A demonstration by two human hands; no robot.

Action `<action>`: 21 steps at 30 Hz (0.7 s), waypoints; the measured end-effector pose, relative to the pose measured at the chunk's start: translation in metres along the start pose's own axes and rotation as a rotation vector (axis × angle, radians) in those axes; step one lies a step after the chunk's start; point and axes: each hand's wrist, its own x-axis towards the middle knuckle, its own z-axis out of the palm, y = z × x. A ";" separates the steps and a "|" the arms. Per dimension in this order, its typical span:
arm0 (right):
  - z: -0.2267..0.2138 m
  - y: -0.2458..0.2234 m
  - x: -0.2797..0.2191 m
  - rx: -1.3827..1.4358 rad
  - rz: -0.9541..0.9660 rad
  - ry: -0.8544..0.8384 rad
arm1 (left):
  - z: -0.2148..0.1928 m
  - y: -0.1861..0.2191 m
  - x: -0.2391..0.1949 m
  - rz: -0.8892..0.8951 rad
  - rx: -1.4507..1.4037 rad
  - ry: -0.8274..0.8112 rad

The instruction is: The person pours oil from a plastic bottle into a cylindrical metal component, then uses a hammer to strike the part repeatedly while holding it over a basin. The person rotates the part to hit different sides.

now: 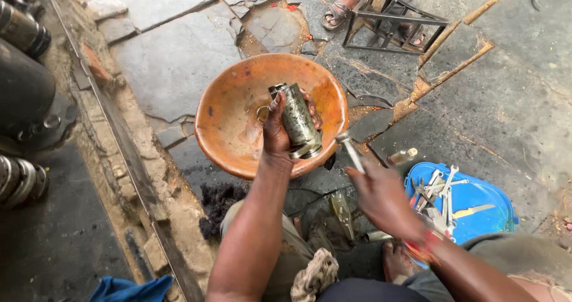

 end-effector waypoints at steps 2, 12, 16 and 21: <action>-0.018 0.020 -0.008 0.182 -0.090 0.191 | 0.000 0.002 0.009 0.034 0.022 -0.017; 0.010 0.040 0.006 -0.064 -0.046 -0.008 | -0.005 -0.002 0.003 0.000 0.074 0.009; -0.040 0.022 -0.029 0.540 -0.138 0.299 | -0.013 0.003 -0.002 -0.009 0.075 0.009; -0.030 -0.005 -0.016 0.366 -0.570 0.556 | -0.007 0.002 0.005 -0.003 -0.010 0.004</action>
